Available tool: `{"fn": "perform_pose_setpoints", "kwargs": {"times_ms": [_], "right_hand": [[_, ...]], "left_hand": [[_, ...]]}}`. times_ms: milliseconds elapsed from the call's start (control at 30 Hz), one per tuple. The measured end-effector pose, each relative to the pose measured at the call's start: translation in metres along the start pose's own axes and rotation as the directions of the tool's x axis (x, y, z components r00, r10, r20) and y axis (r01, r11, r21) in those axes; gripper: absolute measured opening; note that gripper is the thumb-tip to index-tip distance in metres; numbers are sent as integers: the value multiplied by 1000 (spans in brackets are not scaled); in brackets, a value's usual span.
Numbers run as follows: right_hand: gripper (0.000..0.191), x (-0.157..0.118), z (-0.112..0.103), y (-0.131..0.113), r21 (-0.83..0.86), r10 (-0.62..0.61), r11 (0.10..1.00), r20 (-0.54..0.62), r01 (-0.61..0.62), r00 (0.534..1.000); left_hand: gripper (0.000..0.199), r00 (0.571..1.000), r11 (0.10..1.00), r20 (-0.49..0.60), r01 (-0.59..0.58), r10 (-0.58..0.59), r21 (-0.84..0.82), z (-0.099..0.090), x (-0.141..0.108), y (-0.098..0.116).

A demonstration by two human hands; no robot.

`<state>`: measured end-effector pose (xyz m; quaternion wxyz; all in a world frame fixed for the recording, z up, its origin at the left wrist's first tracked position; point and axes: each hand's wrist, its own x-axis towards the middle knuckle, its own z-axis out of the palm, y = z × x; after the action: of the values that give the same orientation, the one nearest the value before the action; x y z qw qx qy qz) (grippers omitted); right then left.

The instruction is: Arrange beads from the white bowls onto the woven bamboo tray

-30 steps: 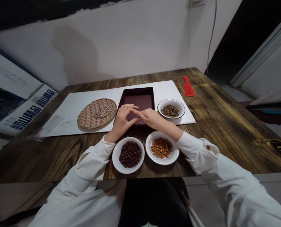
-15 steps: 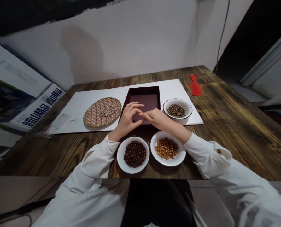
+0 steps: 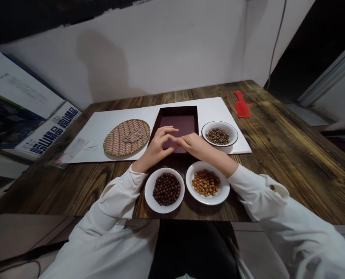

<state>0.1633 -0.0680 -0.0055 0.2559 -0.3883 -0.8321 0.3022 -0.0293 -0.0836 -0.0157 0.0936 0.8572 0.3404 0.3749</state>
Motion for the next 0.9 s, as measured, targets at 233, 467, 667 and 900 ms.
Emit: {"fn": "perform_pose_setpoints", "kwargs": {"times_ms": [233,467,667,900], "right_hand": [[57,0,-1,-1,-21,13,1000,-10,-14,1000],[60,0,-1,2,-37,21,999,-3,-21,1000],[60,0,-1,3,-32,7,999,-12,-7,1000],[57,-1,-1,2,-23,15,1000,-13,-16,1000]], "left_hand": [[1,983,984,-129,144,-130,106,-36,4,-23],[5,907,860,-243,408,-344,307,-87,-15,-76],[10,797,642,-165,574,-581,507,-124,-47,-109],[15,679,561,-59,650,-732,512,-139,-57,-106]]}}
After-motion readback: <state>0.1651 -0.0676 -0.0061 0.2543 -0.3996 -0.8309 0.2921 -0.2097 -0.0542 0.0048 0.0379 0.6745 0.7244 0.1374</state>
